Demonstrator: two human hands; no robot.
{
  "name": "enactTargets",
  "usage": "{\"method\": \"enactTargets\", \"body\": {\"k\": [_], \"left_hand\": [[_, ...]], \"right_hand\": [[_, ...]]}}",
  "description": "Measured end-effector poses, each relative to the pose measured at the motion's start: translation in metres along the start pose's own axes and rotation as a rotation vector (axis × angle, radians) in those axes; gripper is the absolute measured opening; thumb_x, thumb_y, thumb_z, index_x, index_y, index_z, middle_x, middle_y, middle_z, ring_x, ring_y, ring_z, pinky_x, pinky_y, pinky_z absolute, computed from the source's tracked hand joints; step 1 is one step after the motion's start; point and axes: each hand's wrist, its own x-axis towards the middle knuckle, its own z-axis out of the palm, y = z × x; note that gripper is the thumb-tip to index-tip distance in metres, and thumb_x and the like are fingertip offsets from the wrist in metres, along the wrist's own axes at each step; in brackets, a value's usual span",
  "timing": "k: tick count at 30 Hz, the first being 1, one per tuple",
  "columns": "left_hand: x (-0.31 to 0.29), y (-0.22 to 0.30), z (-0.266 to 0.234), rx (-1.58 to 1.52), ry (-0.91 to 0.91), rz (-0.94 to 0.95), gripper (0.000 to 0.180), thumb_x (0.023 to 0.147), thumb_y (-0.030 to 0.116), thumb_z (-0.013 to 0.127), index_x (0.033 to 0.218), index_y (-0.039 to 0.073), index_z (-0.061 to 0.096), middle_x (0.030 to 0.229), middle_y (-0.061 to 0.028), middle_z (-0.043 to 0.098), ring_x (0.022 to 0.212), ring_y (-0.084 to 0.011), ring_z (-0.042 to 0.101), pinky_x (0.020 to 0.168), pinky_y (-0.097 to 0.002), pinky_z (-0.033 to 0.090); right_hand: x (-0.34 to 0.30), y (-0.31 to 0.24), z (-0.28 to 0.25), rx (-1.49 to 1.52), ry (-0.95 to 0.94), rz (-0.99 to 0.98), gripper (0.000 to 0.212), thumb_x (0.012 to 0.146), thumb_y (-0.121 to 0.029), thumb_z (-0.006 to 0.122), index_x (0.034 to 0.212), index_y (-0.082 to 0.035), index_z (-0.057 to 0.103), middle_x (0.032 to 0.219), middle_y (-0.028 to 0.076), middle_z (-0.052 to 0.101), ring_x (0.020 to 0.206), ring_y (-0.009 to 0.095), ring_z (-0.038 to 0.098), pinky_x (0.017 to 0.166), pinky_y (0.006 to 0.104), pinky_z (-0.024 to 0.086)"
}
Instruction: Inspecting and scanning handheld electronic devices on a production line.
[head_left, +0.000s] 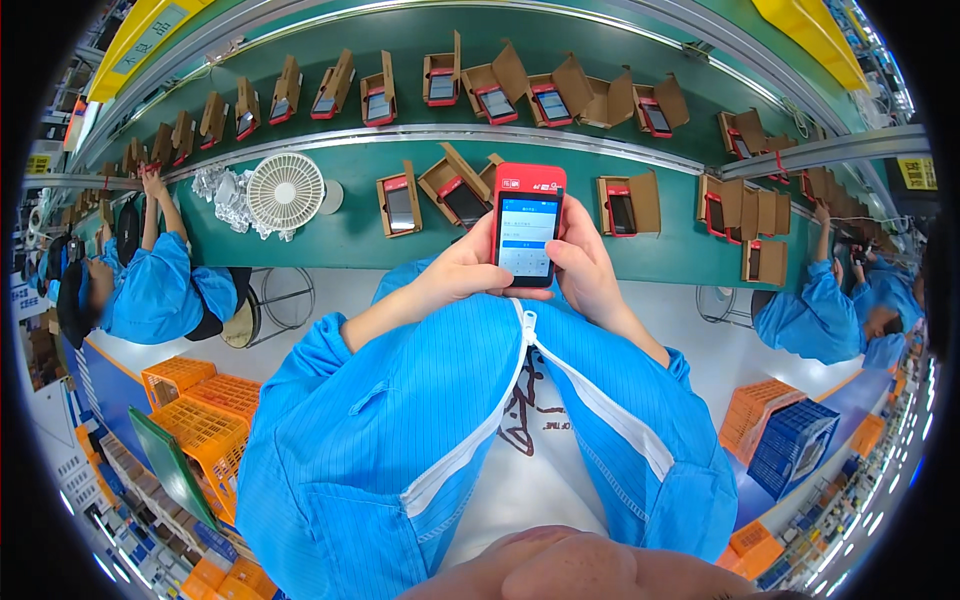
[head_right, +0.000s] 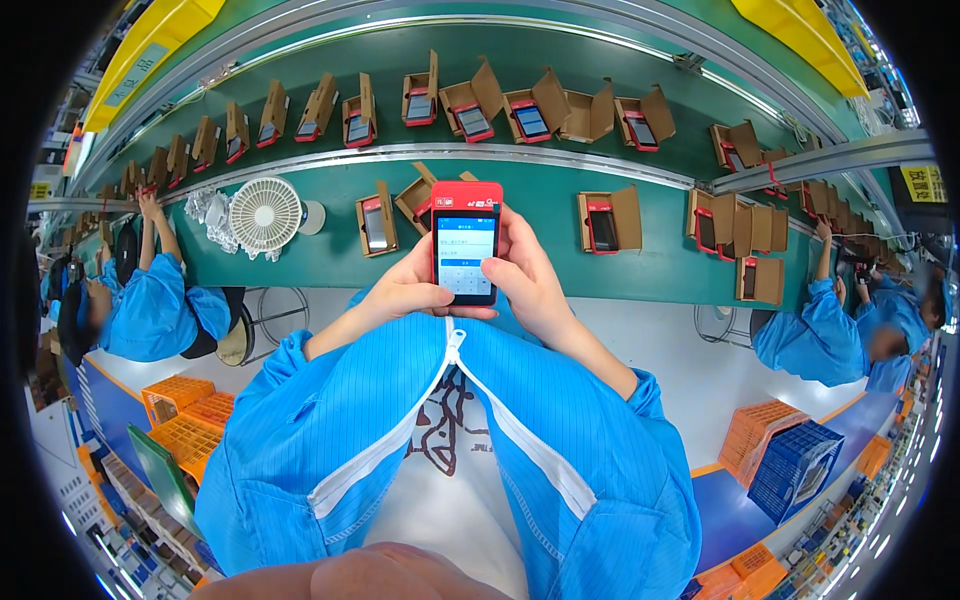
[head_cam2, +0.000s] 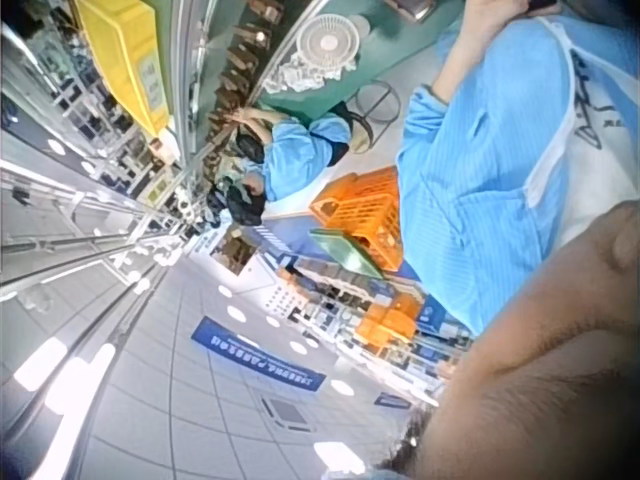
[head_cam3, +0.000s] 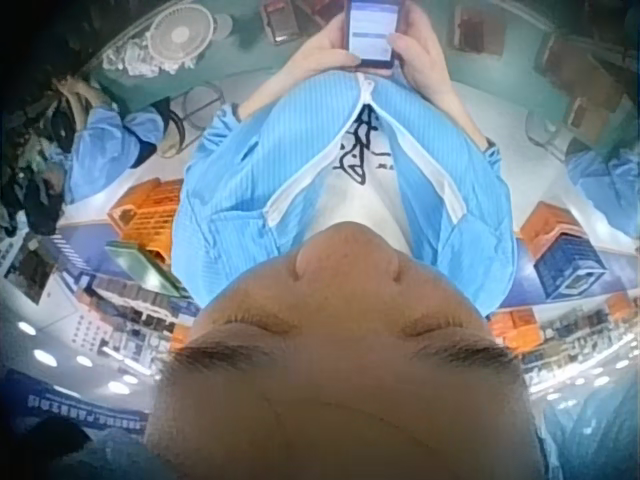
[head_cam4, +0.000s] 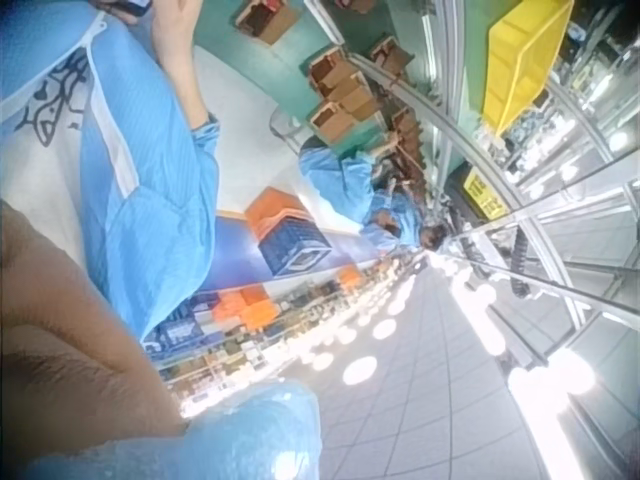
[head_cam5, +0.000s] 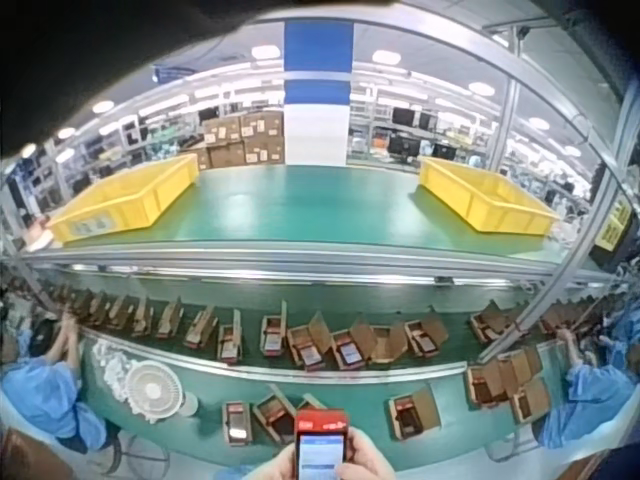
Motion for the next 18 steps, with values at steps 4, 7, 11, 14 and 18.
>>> {"method": "enactTargets", "body": {"k": [4,7,11,14,18], "left_hand": [[-0.001,0.001,-0.002,0.011,-0.011,-0.008,0.083,0.075,-0.009,0.048,0.146,0.015,0.012,0.142,-0.0152,0.033,0.126,-0.0361,0.043,0.098,-0.0549,0.045],[0.001,0.0,-0.003,0.007,-0.002,-0.014,0.083,0.075,-0.01,0.048,0.146,0.016,0.013,0.142,-0.0143,0.033,0.126,-0.0354,0.043,0.098,-0.0544,0.045],[0.002,-0.002,-0.007,0.021,-0.027,0.0,0.083,0.074,-0.011,0.045,0.146,0.017,0.013,0.143,-0.0128,0.033,0.127,-0.0335,0.043,0.099,-0.0544,0.044],[0.002,-0.001,-0.006,0.02,-0.005,-0.028,0.084,0.073,-0.011,0.044,0.146,0.017,0.014,0.143,-0.0122,0.033,0.128,-0.0328,0.043,0.099,-0.0545,0.044],[0.001,0.003,-0.002,0.017,0.042,-0.047,0.085,0.072,-0.011,0.043,0.146,0.018,0.014,0.143,-0.0124,0.033,0.127,-0.0328,0.043,0.099,-0.0544,0.044]], "right_hand": [[0.001,-0.001,0.003,-0.03,0.004,0.006,0.061,0.086,-0.012,0.051,0.14,0.001,0.028,0.129,0.013,0.048,0.12,0.019,0.047,0.103,0.0331,0.035],[0.001,0.0,0.005,-0.054,0.047,0.027,0.057,0.089,-0.014,0.051,0.14,0.001,0.029,0.128,0.012,0.049,0.117,0.018,0.049,0.101,0.0324,0.037],[0.001,0.001,0.013,-0.089,0.154,0.024,0.047,0.09,-0.014,0.053,0.131,0.001,0.037,0.12,0.012,0.055,0.11,0.017,0.054,0.096,0.0317,0.042],[0.001,0.002,0.012,-0.082,0.145,0.005,0.045,0.091,-0.014,0.052,0.131,0.0,0.038,0.12,0.012,0.055,0.109,0.017,0.054,0.095,0.0316,0.043],[0.001,0.002,0.01,-0.071,0.117,0.032,0.053,0.092,-0.015,0.051,0.139,0.001,0.031,0.124,0.012,0.052,0.114,0.016,0.051,0.097,0.0304,0.04]]}}
